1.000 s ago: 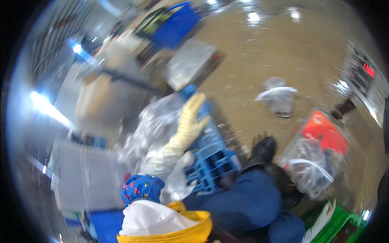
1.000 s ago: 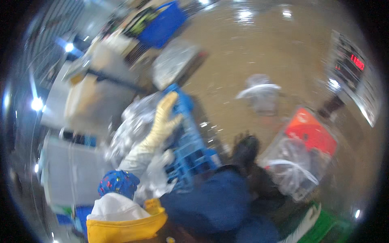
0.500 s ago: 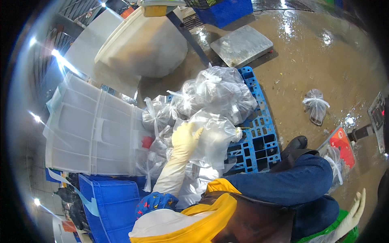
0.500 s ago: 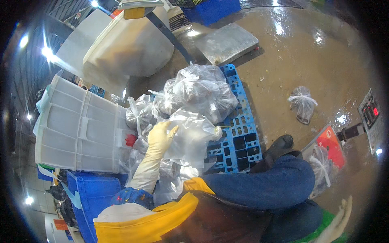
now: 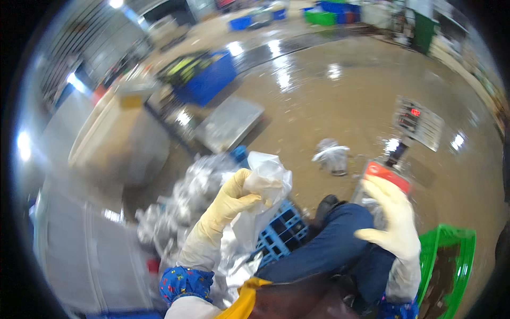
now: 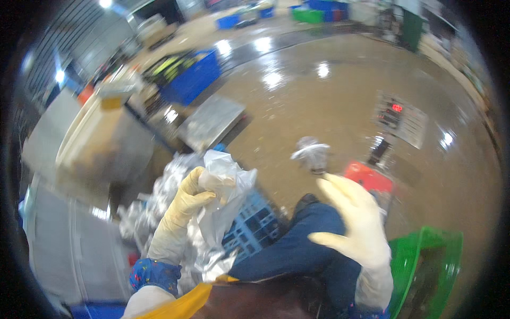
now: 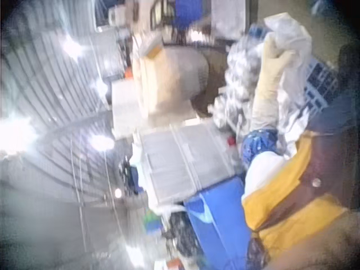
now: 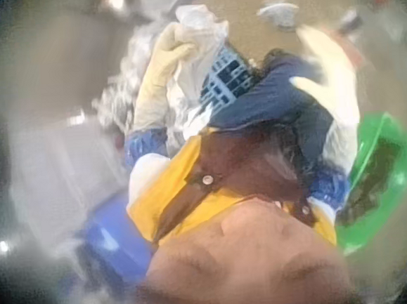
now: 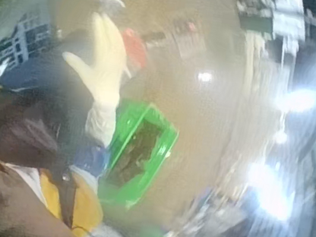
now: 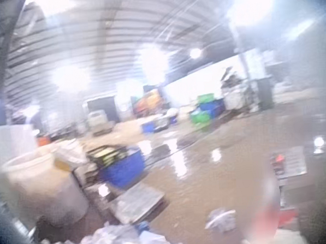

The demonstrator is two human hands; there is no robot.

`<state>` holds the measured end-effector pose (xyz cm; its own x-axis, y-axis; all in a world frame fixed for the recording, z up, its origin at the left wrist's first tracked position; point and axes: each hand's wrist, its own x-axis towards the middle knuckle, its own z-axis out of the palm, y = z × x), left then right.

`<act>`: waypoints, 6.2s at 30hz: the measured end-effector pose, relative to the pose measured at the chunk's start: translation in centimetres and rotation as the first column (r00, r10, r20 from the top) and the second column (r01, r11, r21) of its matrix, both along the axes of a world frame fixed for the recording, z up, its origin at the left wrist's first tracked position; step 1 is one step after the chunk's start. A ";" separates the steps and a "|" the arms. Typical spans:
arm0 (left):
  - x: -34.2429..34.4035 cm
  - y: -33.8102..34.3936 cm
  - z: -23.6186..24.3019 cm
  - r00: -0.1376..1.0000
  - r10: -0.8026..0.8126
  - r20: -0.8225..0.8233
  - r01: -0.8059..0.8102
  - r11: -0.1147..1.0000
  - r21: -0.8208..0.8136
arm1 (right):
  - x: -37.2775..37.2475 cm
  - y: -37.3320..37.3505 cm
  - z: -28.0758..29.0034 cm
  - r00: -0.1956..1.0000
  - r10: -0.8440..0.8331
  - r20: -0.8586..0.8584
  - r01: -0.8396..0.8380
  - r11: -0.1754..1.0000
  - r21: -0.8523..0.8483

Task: The person sits on the floor and repeatedly picks brown rectangular blocks from a green crate, places them into clear plastic bags on a digital scale, ties the bags, and sets them aside. The process is repeated for multiple units.

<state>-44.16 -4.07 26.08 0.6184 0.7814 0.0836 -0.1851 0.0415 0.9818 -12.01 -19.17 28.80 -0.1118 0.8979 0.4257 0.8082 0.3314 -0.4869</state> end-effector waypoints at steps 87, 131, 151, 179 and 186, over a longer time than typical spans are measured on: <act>31.0 3.6 -20.6 0.764 -0.502 -0.404 0.525 0.849 -0.063 | 18.0 1.8 -22.5 -0.198 -0.024 -0.980 0.460 0.880 -0.115; 36.4 7.1 -25.5 0.874 -0.465 0.141 0.420 0.578 -0.700 | 20.9 -1.0 -33.2 -0.101 -0.680 -0.727 0.659 0.502 -0.561; 36.1 2.7 -30.2 -0.027 -0.999 -0.022 0.808 -0.009 -0.589 | 21.8 -0.3 -38.4 0.096 -0.809 -0.580 0.841 0.377 -0.387; 36.3 8.3 -31.8 0.860 -0.226 -0.458 0.503 0.526 0.685 | 17.2 24.4 -23.9 0.996 -0.053 -0.072 0.027 0.948 -0.318; 35.8 4.8 -44.1 0.578 -0.816 -0.016 0.768 0.537 0.349 | 9.4 38.5 -43.0 0.815 -0.351 0.460 0.551 0.714 -0.432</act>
<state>-8.33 0.75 -18.04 0.9344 -0.1029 0.3410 -0.3462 -0.0369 0.9374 -2.65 19.34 -14.16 0.3286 0.9381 -0.1097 0.9277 -0.3424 -0.1489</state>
